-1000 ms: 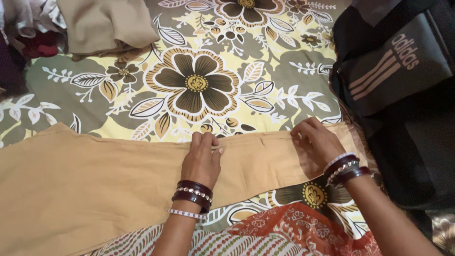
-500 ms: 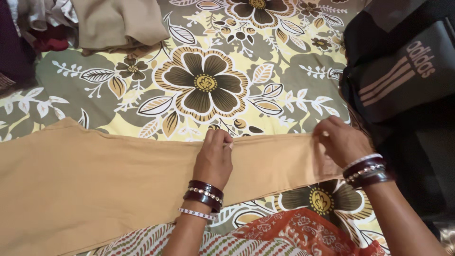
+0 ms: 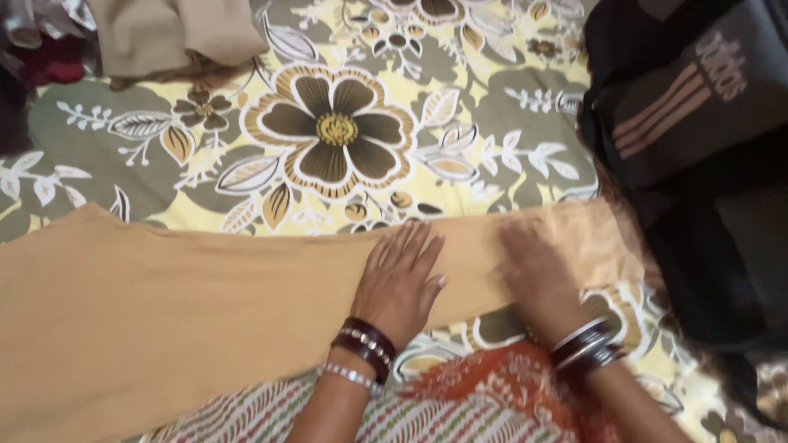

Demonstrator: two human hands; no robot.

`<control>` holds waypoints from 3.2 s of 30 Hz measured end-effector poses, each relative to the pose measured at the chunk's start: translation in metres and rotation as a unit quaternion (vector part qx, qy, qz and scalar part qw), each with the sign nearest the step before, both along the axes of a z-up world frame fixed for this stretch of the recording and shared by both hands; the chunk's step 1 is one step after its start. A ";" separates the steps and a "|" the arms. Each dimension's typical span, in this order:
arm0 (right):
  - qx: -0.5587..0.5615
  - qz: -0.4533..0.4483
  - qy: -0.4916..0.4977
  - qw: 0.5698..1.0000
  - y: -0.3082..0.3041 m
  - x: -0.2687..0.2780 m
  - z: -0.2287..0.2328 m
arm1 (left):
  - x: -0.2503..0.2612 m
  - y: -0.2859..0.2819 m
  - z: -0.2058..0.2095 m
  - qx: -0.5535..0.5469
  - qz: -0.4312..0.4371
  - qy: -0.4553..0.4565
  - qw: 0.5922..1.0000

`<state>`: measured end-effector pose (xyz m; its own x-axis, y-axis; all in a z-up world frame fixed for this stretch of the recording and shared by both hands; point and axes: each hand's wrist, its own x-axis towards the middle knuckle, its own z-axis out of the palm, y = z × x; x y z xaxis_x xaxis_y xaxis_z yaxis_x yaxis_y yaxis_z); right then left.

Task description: The person folds a pair of beige trousers and a beige long-sleeve top on a floral-patterned bed. After folding each item, they place it into a black Adidas duffel bag.

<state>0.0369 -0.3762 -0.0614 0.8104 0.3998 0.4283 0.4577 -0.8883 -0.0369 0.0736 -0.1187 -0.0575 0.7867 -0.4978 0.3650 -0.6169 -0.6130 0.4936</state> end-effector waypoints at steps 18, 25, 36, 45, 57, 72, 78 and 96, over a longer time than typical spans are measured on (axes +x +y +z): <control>0.598 -0.371 0.167 0.690 -0.071 0.026 0.062 | -0.004 -0.014 0.025 -0.108 0.010 0.179 0.978; 0.482 -0.064 0.313 0.816 0.119 0.041 0.070 | 0.008 -0.007 0.036 -0.595 0.004 0.436 0.675; 0.463 0.021 0.341 0.817 0.220 0.044 0.121 | 0.047 0.210 0.076 -0.586 0.174 0.258 0.748; 0.265 -0.044 0.206 0.941 0.282 0.049 0.041 | -0.066 0.495 0.066 -0.355 0.474 0.178 0.786; 0.380 -0.124 0.466 0.789 0.304 0.049 0.018 | -0.081 0.506 -0.032 -0.275 0.619 0.199 0.708; 0.334 -0.400 0.363 0.773 -0.131 -0.019 0.085 | 0.053 0.168 -0.047 -0.156 0.211 0.395 0.880; 0.141 -0.386 0.196 0.891 -0.124 -0.023 0.038 | 0.077 0.156 -0.036 -0.087 0.331 0.302 0.890; 0.016 0.003 0.082 0.996 0.141 0.016 -0.001 | 0.034 0.101 -0.021 0.189 0.047 -0.105 0.975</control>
<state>0.0526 -0.2351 -0.0627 0.8682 0.3932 0.3027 0.4487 -0.8826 -0.1406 0.1077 -0.0172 -0.0787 0.7628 -0.5570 0.3285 -0.6124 -0.7853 0.0906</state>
